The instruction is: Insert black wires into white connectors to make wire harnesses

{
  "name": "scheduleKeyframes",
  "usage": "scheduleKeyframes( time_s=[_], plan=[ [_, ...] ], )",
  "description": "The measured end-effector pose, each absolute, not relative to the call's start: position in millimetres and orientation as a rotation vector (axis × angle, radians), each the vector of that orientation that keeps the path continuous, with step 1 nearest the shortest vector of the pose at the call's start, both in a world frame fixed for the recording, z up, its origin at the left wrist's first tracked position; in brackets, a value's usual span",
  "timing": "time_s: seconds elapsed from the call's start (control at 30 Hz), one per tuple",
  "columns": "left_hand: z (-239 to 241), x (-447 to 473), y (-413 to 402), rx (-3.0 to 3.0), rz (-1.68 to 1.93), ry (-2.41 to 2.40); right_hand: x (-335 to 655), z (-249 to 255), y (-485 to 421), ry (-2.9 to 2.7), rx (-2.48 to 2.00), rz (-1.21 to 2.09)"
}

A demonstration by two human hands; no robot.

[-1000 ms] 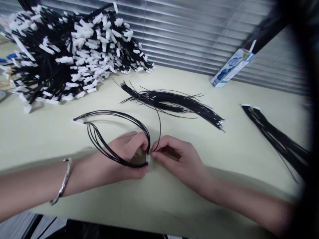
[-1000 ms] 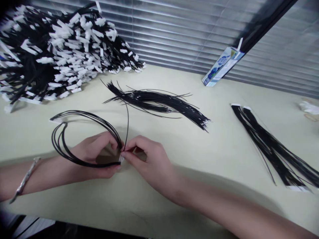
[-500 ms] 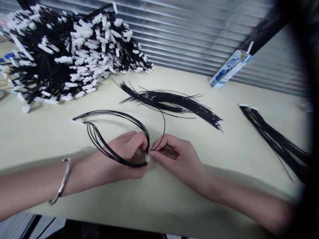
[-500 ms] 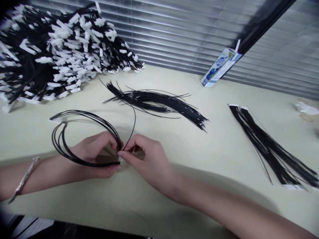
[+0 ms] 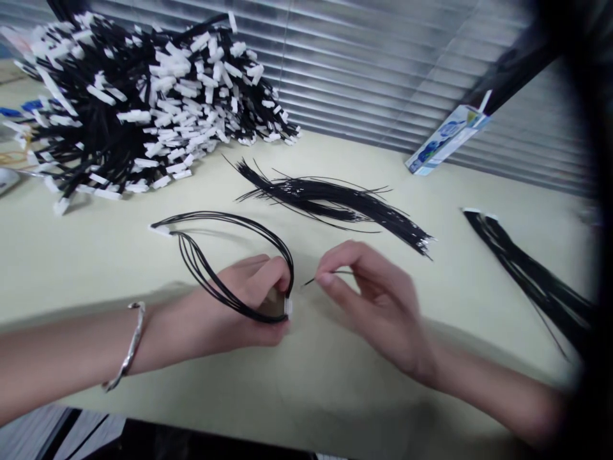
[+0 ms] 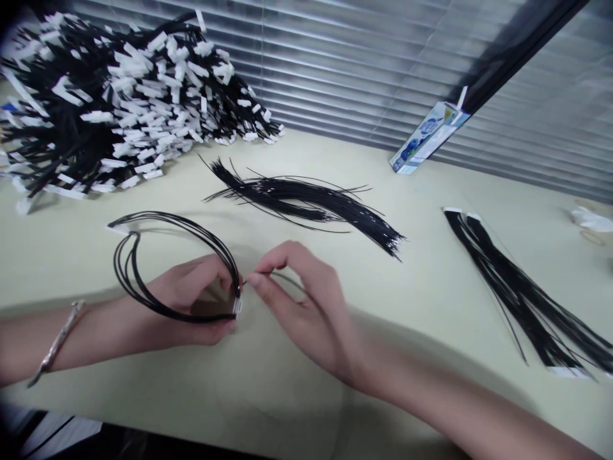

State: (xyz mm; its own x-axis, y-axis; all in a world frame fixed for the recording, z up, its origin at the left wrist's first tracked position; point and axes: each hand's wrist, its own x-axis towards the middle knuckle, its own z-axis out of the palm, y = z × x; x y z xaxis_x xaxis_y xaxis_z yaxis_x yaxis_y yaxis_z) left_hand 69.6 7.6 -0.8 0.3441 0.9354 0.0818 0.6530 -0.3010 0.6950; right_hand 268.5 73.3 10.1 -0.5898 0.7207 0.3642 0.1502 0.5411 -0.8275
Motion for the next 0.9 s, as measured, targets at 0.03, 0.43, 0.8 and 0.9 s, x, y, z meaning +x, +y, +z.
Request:
scheduleKeyframes(
  time_s=[0.03, 0.43, 0.8, 0.9],
  plan=[
    [-1, 70, 8, 2.072, 0.68, 1.387, 267, 5, 72, -2.146, -0.729, 1.074],
    [-4, 71, 8, 2.135, 0.768, 1.379, 263, -5, 71, -2.354, -0.554, 0.843],
    [-6, 71, 9, 2.122, 0.778, 1.358, 267, -7, 73, -2.408, -0.4, 0.752],
    [0, 71, 9, 2.135, 0.725, 1.355, 267, -7, 75, -2.449, -0.392, 0.728]
  ],
)
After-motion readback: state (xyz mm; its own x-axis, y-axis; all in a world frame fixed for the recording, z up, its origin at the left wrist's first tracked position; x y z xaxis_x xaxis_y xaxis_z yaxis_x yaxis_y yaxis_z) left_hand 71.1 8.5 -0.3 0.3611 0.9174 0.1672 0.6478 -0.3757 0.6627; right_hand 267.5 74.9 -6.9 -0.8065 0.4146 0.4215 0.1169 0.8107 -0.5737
